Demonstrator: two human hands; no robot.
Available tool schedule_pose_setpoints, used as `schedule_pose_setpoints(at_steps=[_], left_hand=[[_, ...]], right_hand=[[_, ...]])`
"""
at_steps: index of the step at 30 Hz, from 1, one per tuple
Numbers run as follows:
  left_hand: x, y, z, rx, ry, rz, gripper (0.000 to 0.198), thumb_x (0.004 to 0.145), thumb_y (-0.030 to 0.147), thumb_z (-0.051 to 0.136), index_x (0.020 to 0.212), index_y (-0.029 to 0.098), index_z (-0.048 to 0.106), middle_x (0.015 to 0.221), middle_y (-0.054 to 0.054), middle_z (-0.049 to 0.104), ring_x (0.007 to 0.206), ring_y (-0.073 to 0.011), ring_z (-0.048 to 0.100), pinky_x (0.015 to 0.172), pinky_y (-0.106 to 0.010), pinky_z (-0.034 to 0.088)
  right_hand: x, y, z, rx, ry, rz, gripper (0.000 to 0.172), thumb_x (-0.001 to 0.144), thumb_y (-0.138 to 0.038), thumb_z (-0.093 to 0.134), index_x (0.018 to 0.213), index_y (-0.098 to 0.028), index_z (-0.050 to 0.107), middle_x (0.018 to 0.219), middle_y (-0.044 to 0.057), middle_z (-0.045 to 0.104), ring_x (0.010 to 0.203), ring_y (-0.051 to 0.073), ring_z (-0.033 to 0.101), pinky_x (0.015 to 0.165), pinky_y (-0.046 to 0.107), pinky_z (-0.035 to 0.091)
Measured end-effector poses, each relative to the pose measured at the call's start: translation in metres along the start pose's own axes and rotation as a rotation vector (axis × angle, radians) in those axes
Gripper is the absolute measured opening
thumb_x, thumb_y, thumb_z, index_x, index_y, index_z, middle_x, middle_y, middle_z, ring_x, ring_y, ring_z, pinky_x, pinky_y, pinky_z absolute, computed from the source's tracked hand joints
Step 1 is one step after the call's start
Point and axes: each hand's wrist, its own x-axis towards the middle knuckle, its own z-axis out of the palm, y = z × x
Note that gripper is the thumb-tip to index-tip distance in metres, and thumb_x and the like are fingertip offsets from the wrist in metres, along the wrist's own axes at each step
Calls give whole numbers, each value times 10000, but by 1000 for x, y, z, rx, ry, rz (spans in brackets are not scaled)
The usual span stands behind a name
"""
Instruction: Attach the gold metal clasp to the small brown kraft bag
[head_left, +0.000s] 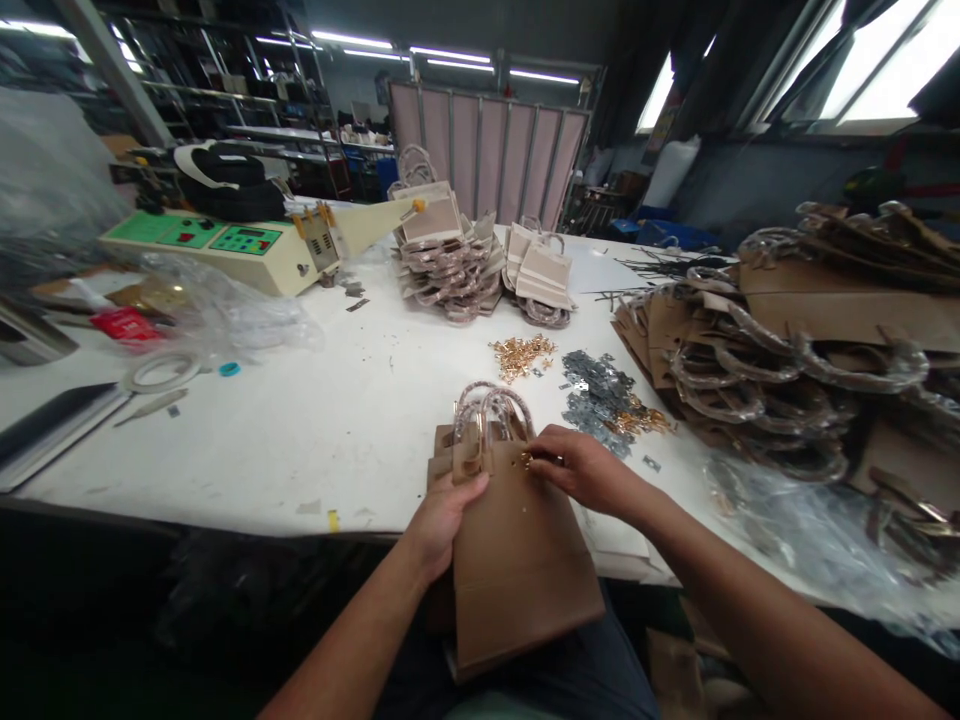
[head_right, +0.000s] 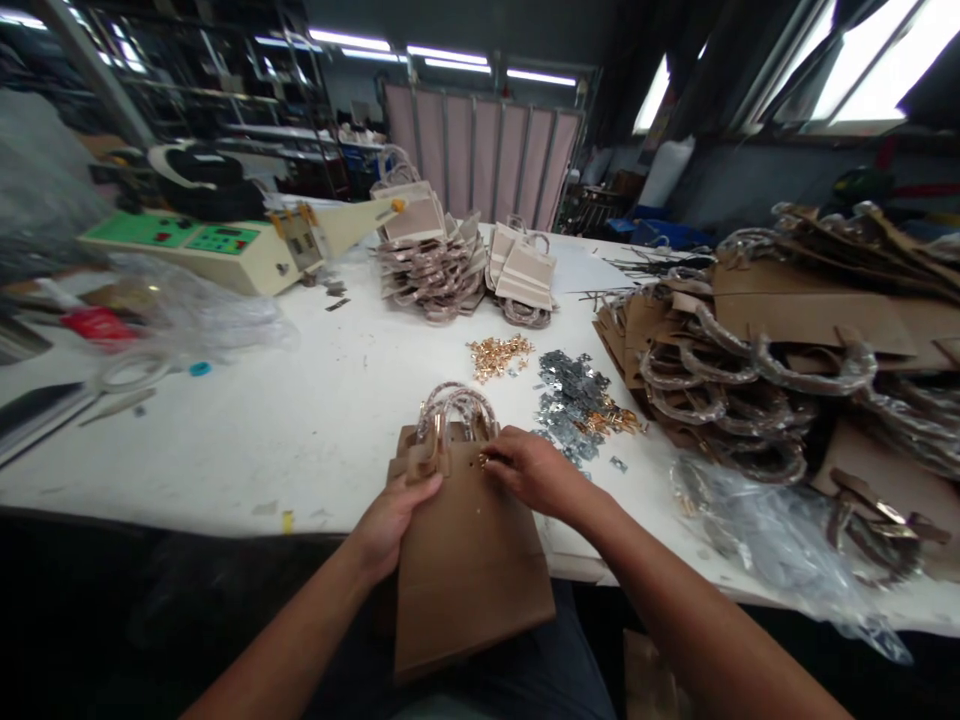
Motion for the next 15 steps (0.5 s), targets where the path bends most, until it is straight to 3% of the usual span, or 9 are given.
schedule_pose_setpoints(at_steps=[6,15], left_hand=[[0,0,0,-25,-10,-10,398,839,243,773,1214,118,723,1130,-173,786,990,-304,769,961,-434,590],[1,0,-1,-34,-7,0,396,849,222,754,1229,114,722,1109,-169,792,973,-305,771,966,-442,582]], right_hand=[[6,4,5,-64,-28,-45,246,967,-204,604,1167,-252,738,1048,66,678,941,218,665,838,331,518],[12,0,7,-178,-96,-46,219,957,-164,586,1103,-223,738,1031,72,656,904,215,655,803,317,512]])
